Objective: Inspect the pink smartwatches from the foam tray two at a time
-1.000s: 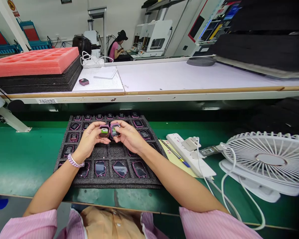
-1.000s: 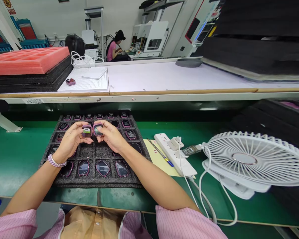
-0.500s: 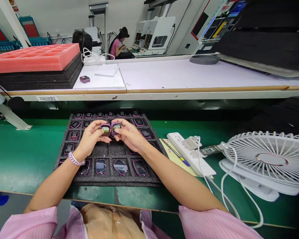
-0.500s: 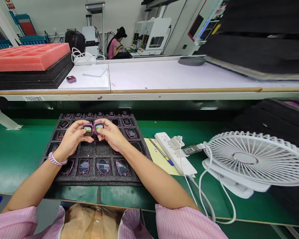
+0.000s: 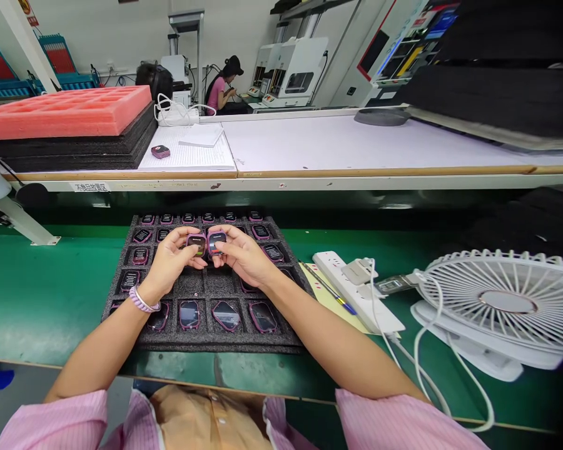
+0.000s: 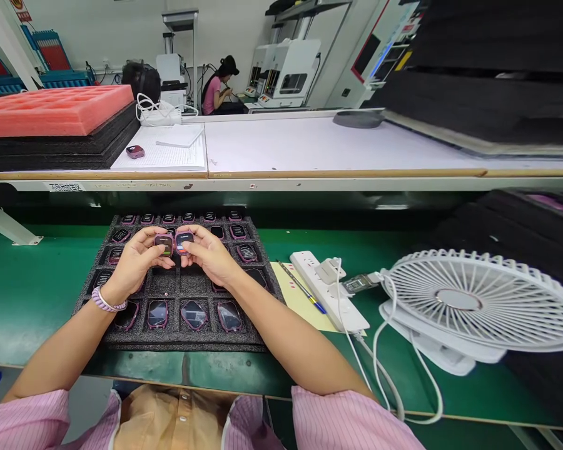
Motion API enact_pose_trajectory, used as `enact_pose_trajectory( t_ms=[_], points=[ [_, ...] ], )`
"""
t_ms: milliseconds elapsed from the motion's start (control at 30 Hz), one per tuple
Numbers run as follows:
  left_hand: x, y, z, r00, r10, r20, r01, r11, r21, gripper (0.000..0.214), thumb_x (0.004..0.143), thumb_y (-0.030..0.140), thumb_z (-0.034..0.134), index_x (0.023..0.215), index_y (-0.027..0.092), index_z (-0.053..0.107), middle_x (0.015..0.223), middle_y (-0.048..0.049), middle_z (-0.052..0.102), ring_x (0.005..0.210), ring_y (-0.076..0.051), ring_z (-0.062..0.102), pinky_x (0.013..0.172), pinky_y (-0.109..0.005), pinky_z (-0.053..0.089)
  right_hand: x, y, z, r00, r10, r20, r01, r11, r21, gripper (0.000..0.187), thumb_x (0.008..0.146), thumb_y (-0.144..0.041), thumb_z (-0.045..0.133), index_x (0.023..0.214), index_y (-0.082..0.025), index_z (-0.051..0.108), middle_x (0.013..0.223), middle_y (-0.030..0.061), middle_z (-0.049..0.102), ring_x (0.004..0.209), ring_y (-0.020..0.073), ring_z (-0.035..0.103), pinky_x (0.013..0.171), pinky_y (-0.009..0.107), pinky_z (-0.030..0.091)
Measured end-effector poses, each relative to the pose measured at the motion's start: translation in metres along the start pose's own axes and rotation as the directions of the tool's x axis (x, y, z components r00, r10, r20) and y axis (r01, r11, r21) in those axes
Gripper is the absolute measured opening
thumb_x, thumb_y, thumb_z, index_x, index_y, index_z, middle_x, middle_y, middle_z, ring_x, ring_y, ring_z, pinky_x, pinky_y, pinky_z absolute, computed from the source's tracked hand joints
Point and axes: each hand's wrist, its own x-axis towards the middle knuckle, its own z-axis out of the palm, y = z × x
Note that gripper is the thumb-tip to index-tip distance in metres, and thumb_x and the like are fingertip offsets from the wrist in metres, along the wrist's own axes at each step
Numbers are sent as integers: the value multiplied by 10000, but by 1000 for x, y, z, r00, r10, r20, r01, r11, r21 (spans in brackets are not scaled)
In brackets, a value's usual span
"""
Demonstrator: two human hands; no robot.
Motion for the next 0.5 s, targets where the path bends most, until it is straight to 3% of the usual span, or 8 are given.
enact_pose_trajectory(
  t_ms=[333,500],
  points=[
    [7,-8,-7,999,32,-7,-32,999,11,593,716,266,745,1281,168,591,1212,-97,683,669,-124,738,677,-257,631,7,1,-4,999,6,36,-7,1000,22,560,681,-169,767,1219,-217,618,886,-16,701,665,129,674,639,240,534],
    [2,17,0,990,133,-36,-132,991,35,727,669,202,830,1351,164,580,1189,-95,681,731,-97,665,636,-194,562,4,-21,1,997,-30,75,28,999,19,646,716,-194,872,1295,-246,589,1047,20,698,846,178,751,763,281,606]
  ],
)
